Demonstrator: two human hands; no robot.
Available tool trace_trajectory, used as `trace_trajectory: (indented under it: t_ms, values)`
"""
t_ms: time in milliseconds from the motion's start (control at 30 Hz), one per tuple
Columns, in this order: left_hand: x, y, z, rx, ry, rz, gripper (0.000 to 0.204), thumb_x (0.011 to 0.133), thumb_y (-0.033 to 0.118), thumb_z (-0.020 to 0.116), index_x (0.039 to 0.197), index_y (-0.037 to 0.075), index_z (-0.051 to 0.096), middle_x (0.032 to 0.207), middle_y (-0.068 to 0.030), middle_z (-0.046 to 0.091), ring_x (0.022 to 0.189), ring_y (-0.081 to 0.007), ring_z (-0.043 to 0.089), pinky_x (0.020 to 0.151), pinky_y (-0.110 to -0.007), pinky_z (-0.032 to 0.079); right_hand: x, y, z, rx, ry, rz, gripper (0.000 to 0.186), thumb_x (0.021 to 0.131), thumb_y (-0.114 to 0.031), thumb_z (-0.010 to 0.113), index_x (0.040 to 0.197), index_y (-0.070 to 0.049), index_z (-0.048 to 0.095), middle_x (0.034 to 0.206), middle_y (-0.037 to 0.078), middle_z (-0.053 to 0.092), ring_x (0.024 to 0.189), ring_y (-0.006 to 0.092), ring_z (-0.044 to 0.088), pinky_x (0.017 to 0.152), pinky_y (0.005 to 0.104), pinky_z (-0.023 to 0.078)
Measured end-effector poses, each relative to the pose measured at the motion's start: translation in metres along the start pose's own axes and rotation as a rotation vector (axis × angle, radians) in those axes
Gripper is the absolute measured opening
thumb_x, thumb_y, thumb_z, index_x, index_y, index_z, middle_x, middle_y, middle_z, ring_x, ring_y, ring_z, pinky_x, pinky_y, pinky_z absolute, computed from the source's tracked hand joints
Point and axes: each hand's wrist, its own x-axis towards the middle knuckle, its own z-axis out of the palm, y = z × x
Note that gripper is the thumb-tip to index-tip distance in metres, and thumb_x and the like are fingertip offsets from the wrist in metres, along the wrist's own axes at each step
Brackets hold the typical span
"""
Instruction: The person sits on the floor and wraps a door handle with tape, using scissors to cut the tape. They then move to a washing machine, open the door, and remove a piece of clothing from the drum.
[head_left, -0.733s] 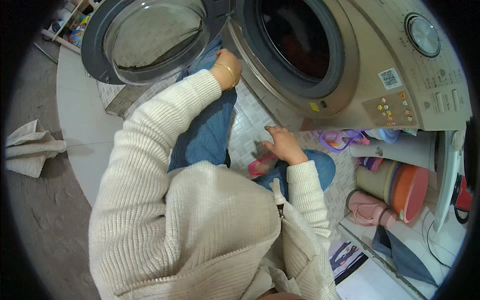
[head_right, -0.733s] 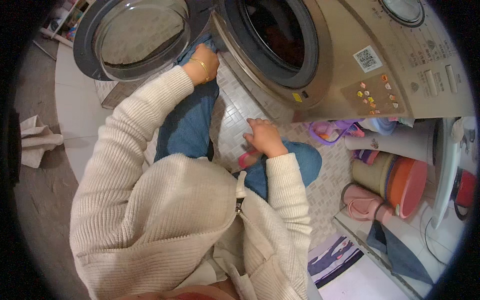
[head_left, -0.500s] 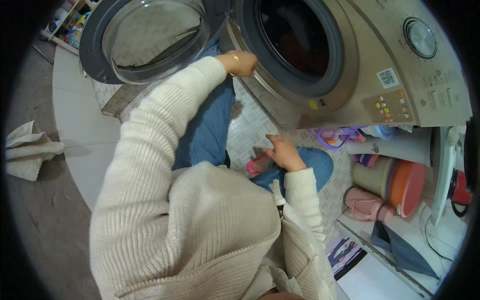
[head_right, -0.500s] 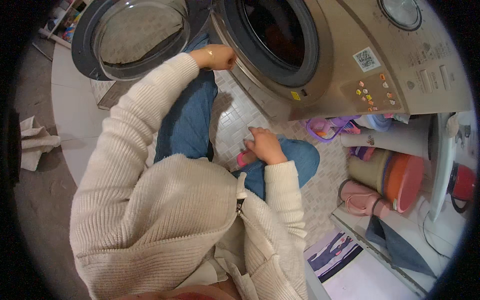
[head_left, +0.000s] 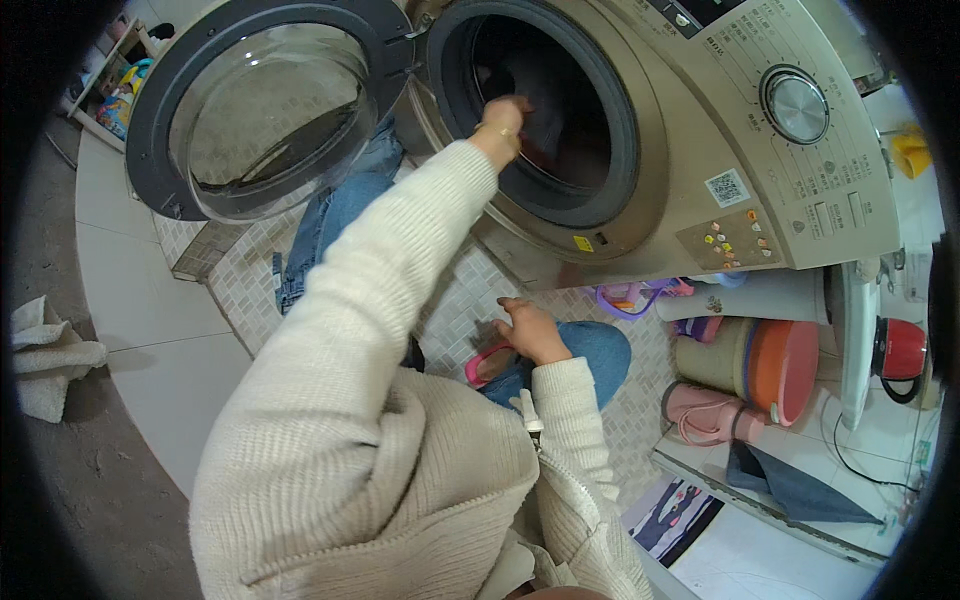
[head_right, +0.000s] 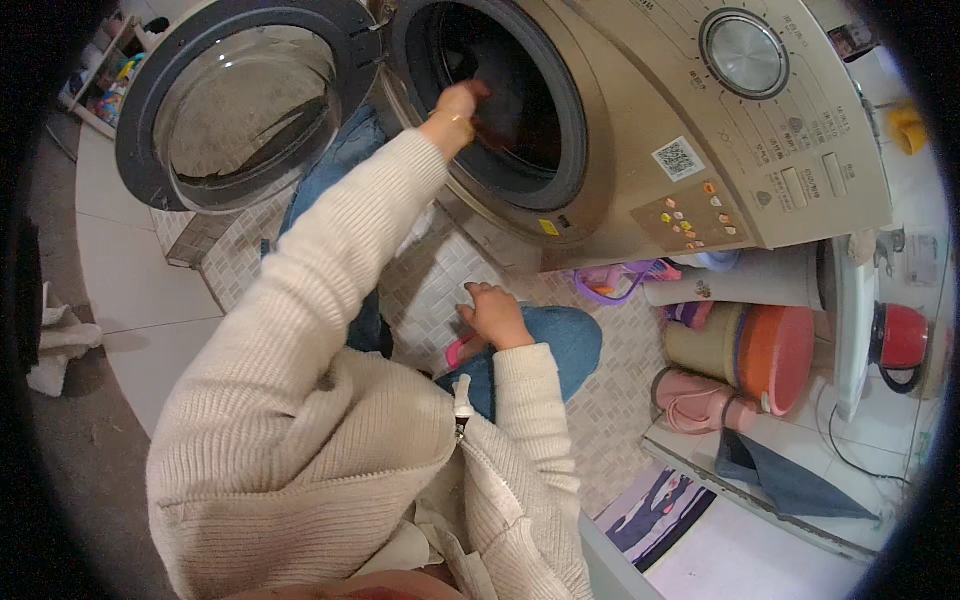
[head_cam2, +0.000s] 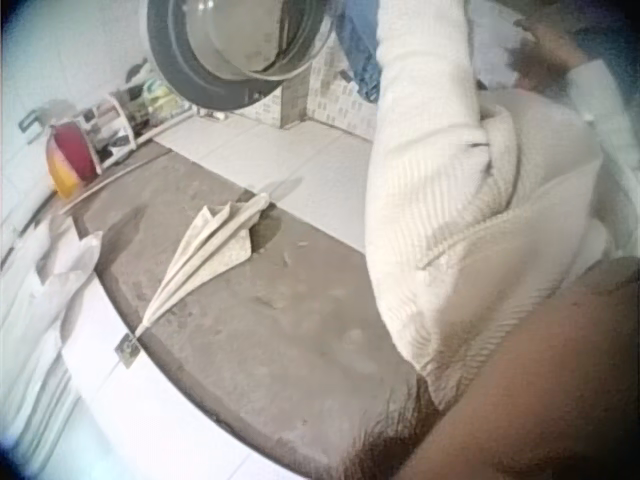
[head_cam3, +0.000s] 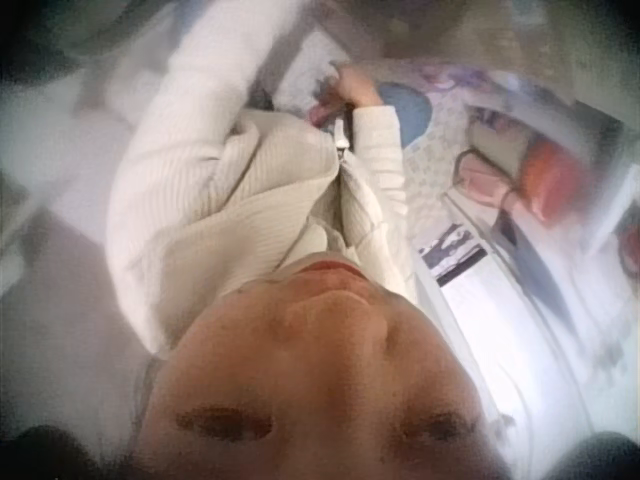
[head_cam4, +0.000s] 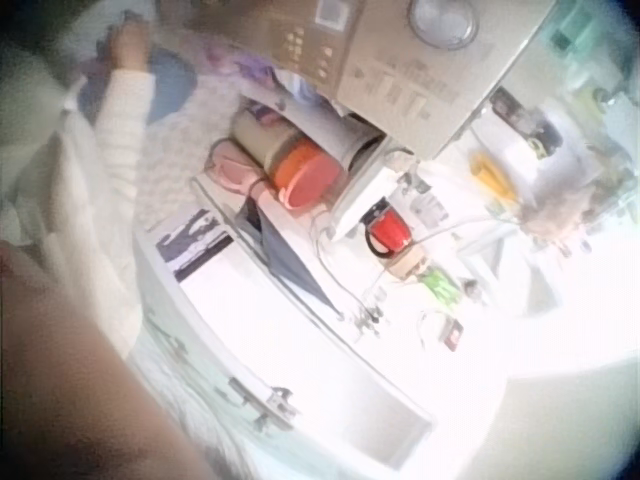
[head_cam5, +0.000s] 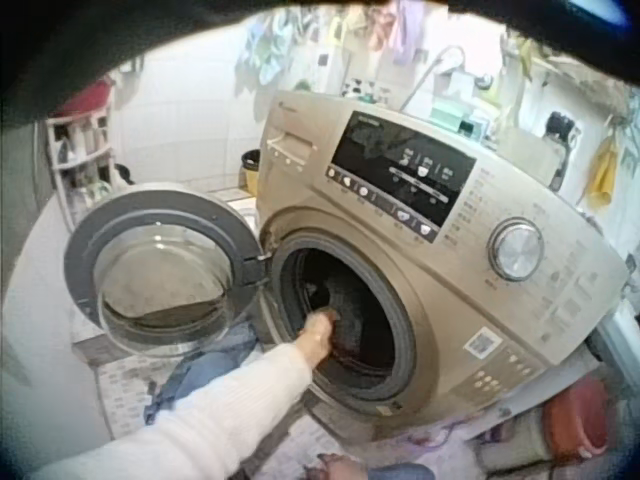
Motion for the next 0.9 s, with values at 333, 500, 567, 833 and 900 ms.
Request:
trace_trajectory:
  t_ms: [333,500,567,833,900]
  values:
    - [-0.224,-0.07,-0.158,0.593,-0.939,-0.037,0.017,0.074,0.004,0.059,0.091,0.004,0.06,0.089,-0.0032,0.059,0.085,-0.0142,0.057,0.079,-0.028,0.046,0.026,-0.001,-0.013,1.764,0.276,0.323,0.056,0.099,-0.048,0.043,0.132,-0.004,0.047,0.122,0.009,0.06,0.109,0.0254,0.058,0.093,0.0375,0.047]
    - [-0.236,-0.091,-0.177,1.059,-1.296,0.152,0.019,0.074,0.007,0.062,0.092,0.002,0.056,0.087,-0.0109,0.05,0.081,-0.0218,0.052,0.072,-0.033,0.042,0.021,-0.025,-0.031,2.063,0.329,0.146,0.07,0.096,-0.059,0.039,0.135,-0.001,0.044,0.138,0.013,0.05,0.127,0.0284,0.045,0.11,0.041,0.032]
    - [-0.236,-0.085,-0.172,1.167,-1.308,0.121,0.018,0.074,0.009,0.063,0.09,0.003,0.055,0.086,-0.0148,0.047,0.082,-0.0268,0.051,0.071,-0.036,0.041,0.019,-0.036,-0.029,2.082,0.415,0.26,0.07,0.097,-0.059,0.038,0.136,-0.001,0.043,0.14,0.013,0.047,0.129,0.0279,0.043,0.11,0.0407,0.031]
    - [-0.238,-0.116,-0.183,1.6,-1.056,0.713,0.028,0.079,0.028,0.068,0.097,0.007,0.061,0.09,-0.0089,0.063,0.098,-0.0301,0.053,0.086,-0.043,0.041,0.018,-0.031,-0.003,2.044,0.345,0.07,0.053,0.098,-0.035,0.05,0.135,0.0,0.041,0.136,0.013,0.051,0.123,0.0282,0.049,0.106,0.0422,0.037]
    - [-0.238,-0.114,-0.183,1.537,-1.015,0.722,0.031,0.082,0.031,0.068,0.1,0.007,0.062,0.091,-0.0089,0.062,0.096,-0.0286,0.055,0.083,-0.04,0.043,0.015,-0.033,0.002,1.921,0.359,0.119,0.046,0.095,-0.021,0.054,0.134,0.001,0.042,0.132,0.013,0.053,0.118,0.0274,0.054,0.103,0.0412,0.042]
